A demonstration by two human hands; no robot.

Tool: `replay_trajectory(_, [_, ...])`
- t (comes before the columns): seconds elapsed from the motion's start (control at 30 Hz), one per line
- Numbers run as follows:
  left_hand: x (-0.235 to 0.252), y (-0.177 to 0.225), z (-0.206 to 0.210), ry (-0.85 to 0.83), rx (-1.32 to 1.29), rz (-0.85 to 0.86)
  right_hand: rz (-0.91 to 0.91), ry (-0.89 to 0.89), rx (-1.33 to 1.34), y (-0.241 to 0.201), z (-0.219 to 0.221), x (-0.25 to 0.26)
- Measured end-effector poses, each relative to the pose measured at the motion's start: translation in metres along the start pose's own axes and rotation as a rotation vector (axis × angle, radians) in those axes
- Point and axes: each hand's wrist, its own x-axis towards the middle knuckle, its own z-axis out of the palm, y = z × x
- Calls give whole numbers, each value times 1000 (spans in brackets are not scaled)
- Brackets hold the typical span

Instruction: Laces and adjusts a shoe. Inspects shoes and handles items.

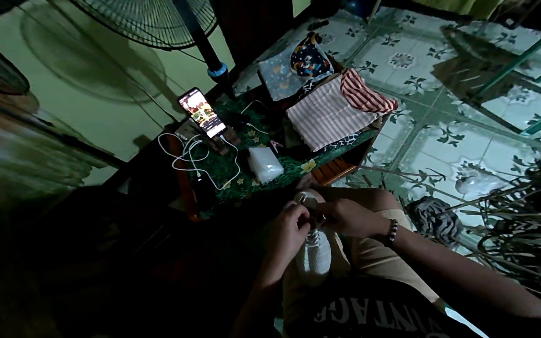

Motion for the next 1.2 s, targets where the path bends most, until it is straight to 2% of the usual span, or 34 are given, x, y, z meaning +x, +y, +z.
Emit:
replay_trajectory(0.13, [-5,-9,-2,-6,2,113,-17,43,73,8,4,-4])
replay_trajectory(0.33, [-15,-9,-16,-171,60,62,-36,75,116,10,7,-8])
replay_trajectory(0.57, [-16,-3,-27,-139,-8,99,-27,140,88,-2,-4,-24])
replay_trajectory(0.73, [-16,10,-35,-204,-30,-10,-157,144,33,-10,-2,-33])
replay_trajectory(0.83, [-15,12,-33,-259,-198,-91,-273,182,82,-17,3,-29])
replay_trajectory(0.9, [-15,9,-28,-272,-321,-102,-289,206,113,-21,6,-25])
replay_trajectory(1.1, [-24,7,-23,-214,-515,-15,-157,224,309,-26,14,-17])
replay_trajectory(1.2, [-27,11,-15,-102,-425,1,-90,225,462,-26,19,-12])
